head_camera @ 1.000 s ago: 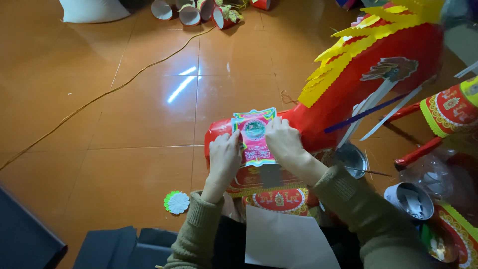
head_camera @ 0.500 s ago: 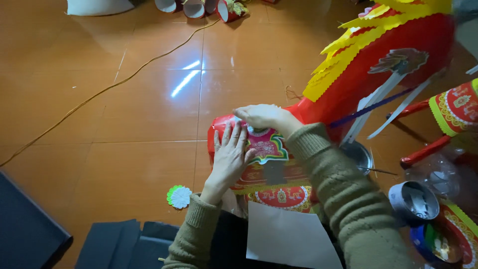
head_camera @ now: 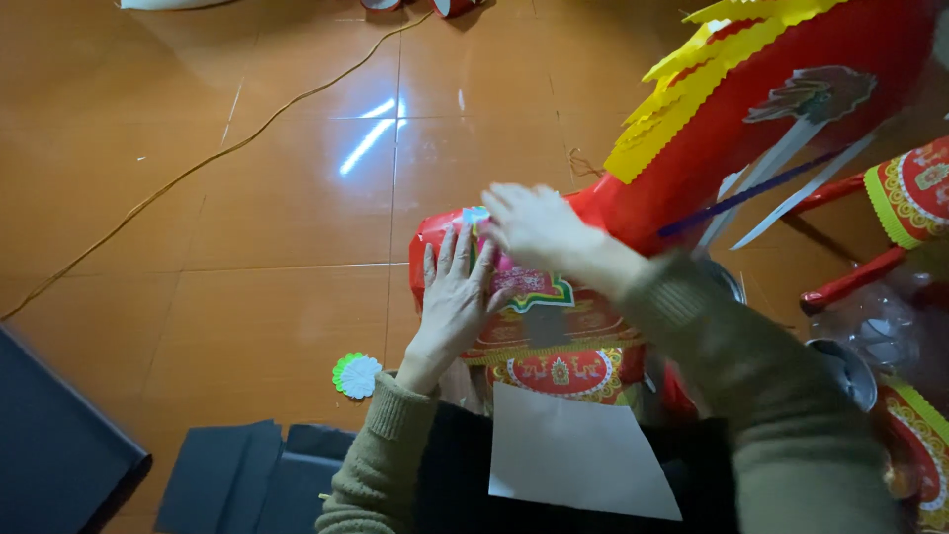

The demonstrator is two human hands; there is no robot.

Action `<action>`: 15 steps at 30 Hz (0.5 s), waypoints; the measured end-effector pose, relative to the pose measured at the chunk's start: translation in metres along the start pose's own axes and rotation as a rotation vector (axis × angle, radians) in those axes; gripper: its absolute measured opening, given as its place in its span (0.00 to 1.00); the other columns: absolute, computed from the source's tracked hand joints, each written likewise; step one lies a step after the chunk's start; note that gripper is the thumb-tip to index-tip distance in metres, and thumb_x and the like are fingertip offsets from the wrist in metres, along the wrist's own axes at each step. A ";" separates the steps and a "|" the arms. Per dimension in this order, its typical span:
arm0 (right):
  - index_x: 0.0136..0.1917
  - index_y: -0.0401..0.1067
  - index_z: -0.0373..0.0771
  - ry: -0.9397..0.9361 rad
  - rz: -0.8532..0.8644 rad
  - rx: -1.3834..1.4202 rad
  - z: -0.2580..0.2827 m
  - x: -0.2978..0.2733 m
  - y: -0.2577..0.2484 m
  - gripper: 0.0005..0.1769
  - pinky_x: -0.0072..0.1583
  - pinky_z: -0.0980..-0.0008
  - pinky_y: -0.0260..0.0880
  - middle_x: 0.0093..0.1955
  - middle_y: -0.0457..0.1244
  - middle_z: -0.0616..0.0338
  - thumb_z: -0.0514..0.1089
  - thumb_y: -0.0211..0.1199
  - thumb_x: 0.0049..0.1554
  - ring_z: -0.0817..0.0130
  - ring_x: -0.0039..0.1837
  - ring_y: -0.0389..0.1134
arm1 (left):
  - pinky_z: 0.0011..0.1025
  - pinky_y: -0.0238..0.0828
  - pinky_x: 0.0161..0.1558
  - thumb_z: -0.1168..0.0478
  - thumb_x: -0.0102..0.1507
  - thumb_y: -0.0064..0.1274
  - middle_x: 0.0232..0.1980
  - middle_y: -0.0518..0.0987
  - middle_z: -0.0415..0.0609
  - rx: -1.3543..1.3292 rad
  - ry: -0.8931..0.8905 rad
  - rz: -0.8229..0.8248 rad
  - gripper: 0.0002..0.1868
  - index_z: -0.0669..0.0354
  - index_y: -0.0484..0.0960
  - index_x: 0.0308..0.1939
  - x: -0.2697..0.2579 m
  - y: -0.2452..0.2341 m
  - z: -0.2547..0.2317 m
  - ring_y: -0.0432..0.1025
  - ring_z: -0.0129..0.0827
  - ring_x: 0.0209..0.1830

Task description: Decorating a traditional paper horse figure by gluing on colorful paper patterns and flowers.

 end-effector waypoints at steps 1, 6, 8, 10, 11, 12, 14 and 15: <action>0.55 0.63 0.45 -0.121 -0.069 -0.033 0.003 -0.017 -0.007 0.25 0.48 0.58 0.66 0.53 0.60 0.61 0.65 0.37 0.62 0.62 0.63 0.62 | 0.57 0.33 0.72 0.38 0.59 0.49 0.77 0.51 0.59 0.013 0.004 -0.026 0.43 0.45 0.56 0.74 0.000 0.004 0.001 0.44 0.52 0.77; 0.70 0.60 0.34 -0.172 -0.204 -0.084 -0.012 -0.078 0.013 0.44 0.68 0.45 0.52 0.64 0.60 0.38 0.72 0.40 0.58 0.45 0.70 0.58 | 0.58 0.34 0.71 0.35 0.55 0.54 0.77 0.51 0.59 0.017 0.054 -0.069 0.49 0.49 0.56 0.74 -0.001 0.006 0.004 0.44 0.52 0.77; 0.71 0.59 0.32 -0.172 -0.224 -0.070 -0.014 -0.085 0.007 0.47 0.69 0.44 0.50 0.65 0.59 0.35 0.73 0.39 0.58 0.43 0.70 0.57 | 0.58 0.33 0.71 0.34 0.52 0.57 0.77 0.51 0.58 0.027 0.061 -0.070 0.52 0.51 0.57 0.74 -0.001 0.010 0.006 0.44 0.51 0.78; 0.74 0.53 0.32 -0.182 -0.166 -0.079 -0.014 -0.091 -0.002 0.51 0.71 0.46 0.49 0.68 0.56 0.36 0.71 0.50 0.51 0.42 0.73 0.54 | 0.60 0.36 0.70 0.35 0.46 0.63 0.78 0.50 0.57 0.041 0.086 -0.085 0.59 0.53 0.54 0.75 -0.002 0.013 0.008 0.45 0.51 0.77; 0.74 0.53 0.32 -0.180 -0.169 -0.076 -0.015 -0.093 -0.004 0.51 0.71 0.46 0.49 0.68 0.56 0.36 0.71 0.50 0.51 0.42 0.73 0.54 | 0.60 0.36 0.70 0.35 0.46 0.63 0.78 0.50 0.57 0.045 0.088 -0.084 0.59 0.53 0.54 0.75 -0.002 0.010 0.008 0.45 0.51 0.77; 0.74 0.54 0.32 -0.187 -0.159 -0.077 -0.016 -0.095 -0.005 0.51 0.71 0.46 0.49 0.68 0.56 0.36 0.71 0.53 0.50 0.43 0.73 0.54 | 0.60 0.37 0.70 0.36 0.45 0.64 0.77 0.52 0.57 0.046 0.101 -0.100 0.60 0.54 0.55 0.74 -0.002 0.007 0.008 0.46 0.51 0.77; 0.73 0.54 0.32 -0.192 -0.152 -0.072 -0.017 -0.099 -0.006 0.52 0.71 0.47 0.50 0.68 0.56 0.37 0.70 0.55 0.48 0.43 0.73 0.54 | 0.60 0.38 0.69 0.37 0.43 0.66 0.77 0.54 0.56 0.050 0.114 -0.111 0.61 0.55 0.56 0.74 -0.003 0.004 0.010 0.47 0.51 0.77; 0.73 0.54 0.33 -0.193 -0.146 -0.099 -0.018 -0.101 -0.006 0.53 0.72 0.47 0.49 0.69 0.56 0.38 0.69 0.57 0.46 0.44 0.74 0.54 | 0.60 0.39 0.69 0.38 0.43 0.66 0.76 0.55 0.55 0.052 0.127 -0.120 0.60 0.54 0.57 0.74 -0.004 0.004 0.012 0.48 0.50 0.76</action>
Point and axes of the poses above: each hand's wrist, its own x-axis towards the middle knuckle, its own y-axis out of the palm, z = x × y, the point moved 1 cm from there along x, towards the middle knuckle
